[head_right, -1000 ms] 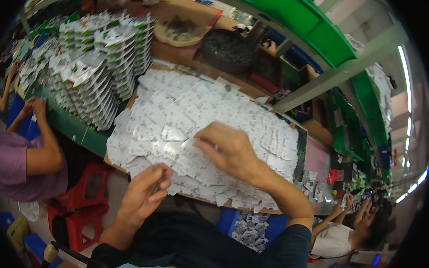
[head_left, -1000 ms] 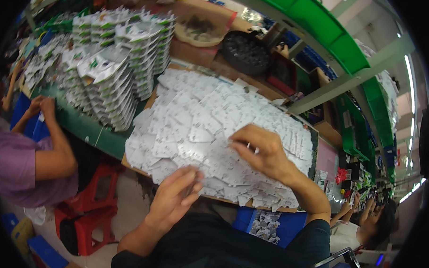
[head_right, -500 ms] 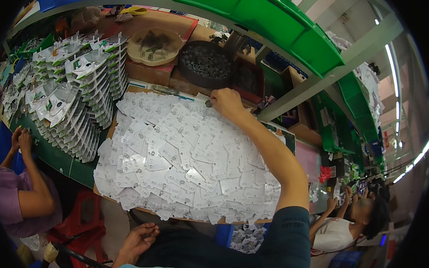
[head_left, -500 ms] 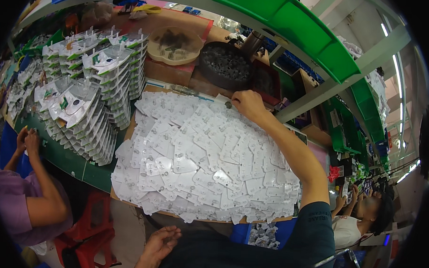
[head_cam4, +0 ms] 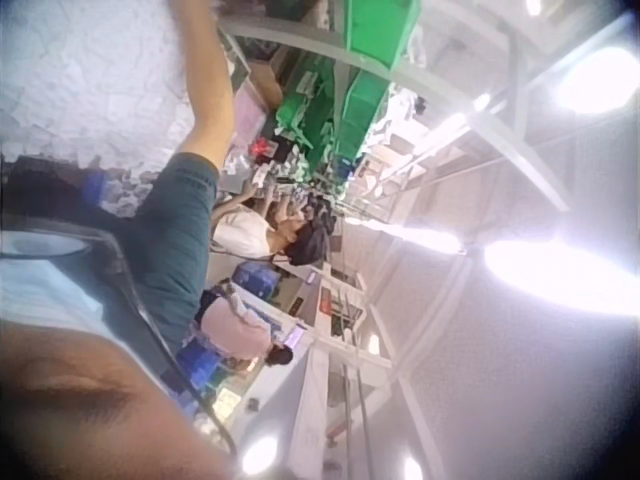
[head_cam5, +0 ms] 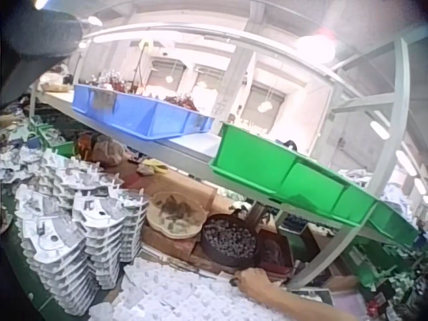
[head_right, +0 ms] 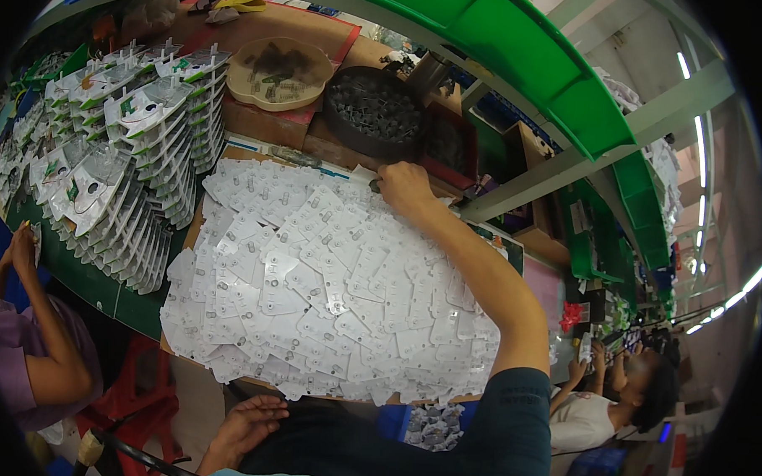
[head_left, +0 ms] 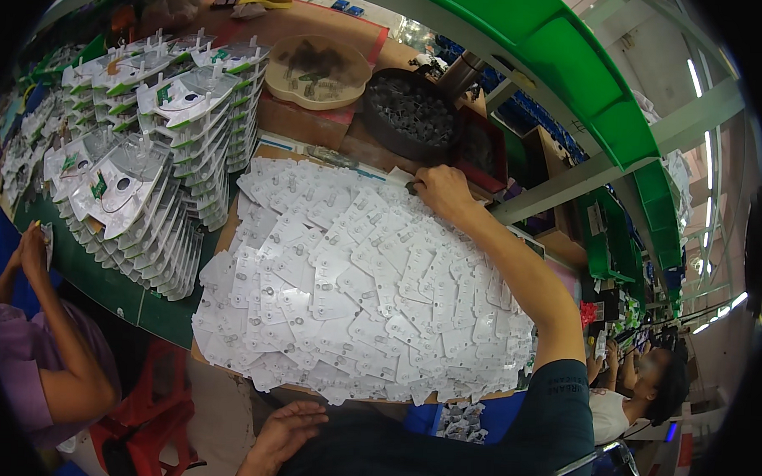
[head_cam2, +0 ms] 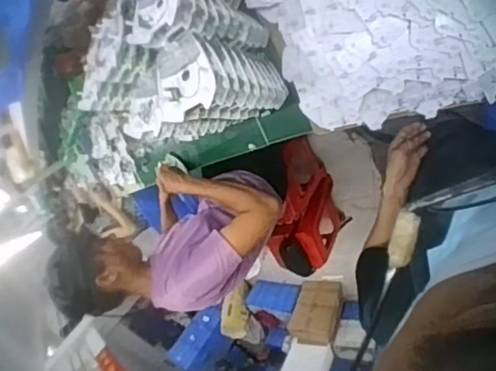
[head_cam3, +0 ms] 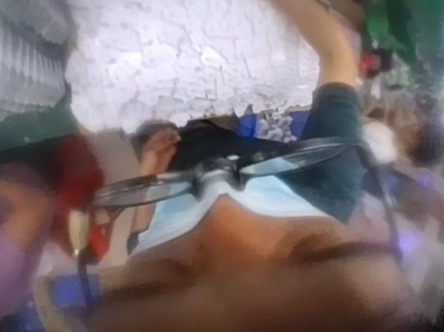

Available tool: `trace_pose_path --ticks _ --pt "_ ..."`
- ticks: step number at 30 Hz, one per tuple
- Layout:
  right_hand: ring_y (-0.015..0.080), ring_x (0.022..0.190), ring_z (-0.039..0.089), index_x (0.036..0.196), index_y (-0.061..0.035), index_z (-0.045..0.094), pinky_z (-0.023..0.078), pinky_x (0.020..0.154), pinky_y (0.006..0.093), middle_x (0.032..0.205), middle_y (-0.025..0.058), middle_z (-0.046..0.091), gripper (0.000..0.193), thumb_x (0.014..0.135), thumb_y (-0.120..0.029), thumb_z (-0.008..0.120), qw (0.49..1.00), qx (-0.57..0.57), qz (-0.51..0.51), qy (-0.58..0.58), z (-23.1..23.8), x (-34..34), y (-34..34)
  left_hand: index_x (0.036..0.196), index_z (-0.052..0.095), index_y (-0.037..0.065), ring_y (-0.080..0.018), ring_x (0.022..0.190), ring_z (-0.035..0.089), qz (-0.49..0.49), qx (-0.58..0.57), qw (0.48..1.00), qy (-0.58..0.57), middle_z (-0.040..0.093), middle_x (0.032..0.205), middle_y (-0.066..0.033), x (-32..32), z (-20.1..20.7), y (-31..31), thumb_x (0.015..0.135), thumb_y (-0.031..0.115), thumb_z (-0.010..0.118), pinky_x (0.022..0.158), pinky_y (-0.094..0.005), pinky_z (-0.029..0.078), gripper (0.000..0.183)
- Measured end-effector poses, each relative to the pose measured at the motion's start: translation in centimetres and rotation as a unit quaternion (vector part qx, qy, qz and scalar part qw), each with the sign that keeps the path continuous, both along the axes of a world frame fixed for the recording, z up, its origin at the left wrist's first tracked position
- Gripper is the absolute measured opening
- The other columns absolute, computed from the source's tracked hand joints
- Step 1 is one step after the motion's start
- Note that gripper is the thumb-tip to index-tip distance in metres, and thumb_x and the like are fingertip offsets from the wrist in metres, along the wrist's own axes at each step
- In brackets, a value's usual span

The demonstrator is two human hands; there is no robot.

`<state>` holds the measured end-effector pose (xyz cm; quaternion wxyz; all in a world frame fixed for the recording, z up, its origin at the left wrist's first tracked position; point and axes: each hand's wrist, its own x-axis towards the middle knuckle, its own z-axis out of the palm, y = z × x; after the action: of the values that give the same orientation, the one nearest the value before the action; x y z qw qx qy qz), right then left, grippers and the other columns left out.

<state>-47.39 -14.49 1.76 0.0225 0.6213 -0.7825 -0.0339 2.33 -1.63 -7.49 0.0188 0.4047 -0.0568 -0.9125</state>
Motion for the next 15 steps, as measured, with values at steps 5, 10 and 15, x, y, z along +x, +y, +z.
trace_pose_path --ticks 5,10,15 --pt "0.0365 0.077 0.067 0.088 -0.0021 0.072 0.053 0.075 0.0457 0.079 0.0207 0.069 0.019 0.079 -0.018 0.066 1.0 -0.007 -0.008 -0.01 -0.1 0.3 0.1 0.114 0.059 -0.002 -0.0263 0.105 0.063 0.0 -0.006 0.999 0.04 0.063 0.116 -0.0155 0.5 0.2 0.5 0.087 -0.008 0.051 0.069 -0.0304 0.047 0.029" --pt "0.0373 0.075 0.067 0.088 -0.0019 0.073 0.053 0.075 0.0454 0.08 0.0214 0.068 0.02 0.08 -0.018 0.067 1.0 0.004 -0.012 -0.005 -0.4 -0.1 0.0 0.113 0.058 -0.004 -0.0241 0.099 0.063 0.001 0.002 0.998 0.064 0.062 0.116 -0.0161 0.5 0.7 1.0 0.088 -0.007 0.05 0.06 -0.0255 0.044 0.027" --pt "0.0365 0.074 0.067 0.087 -0.002 0.073 0.053 0.073 0.0436 0.08 0.0212 0.069 0.019 0.08 -0.018 0.067 0.998 -0.039 -0.038 -0.038 1.5 0.6 0.7 0.112 0.059 -0.003 -0.0228 0.091 0.061 -0.001 0.002 0.995 0.101 0.062 0.114 -0.0165 0.3 1.6 1.5 0.089 -0.007 0.05 0.062 -0.0271 0.045 0.025"
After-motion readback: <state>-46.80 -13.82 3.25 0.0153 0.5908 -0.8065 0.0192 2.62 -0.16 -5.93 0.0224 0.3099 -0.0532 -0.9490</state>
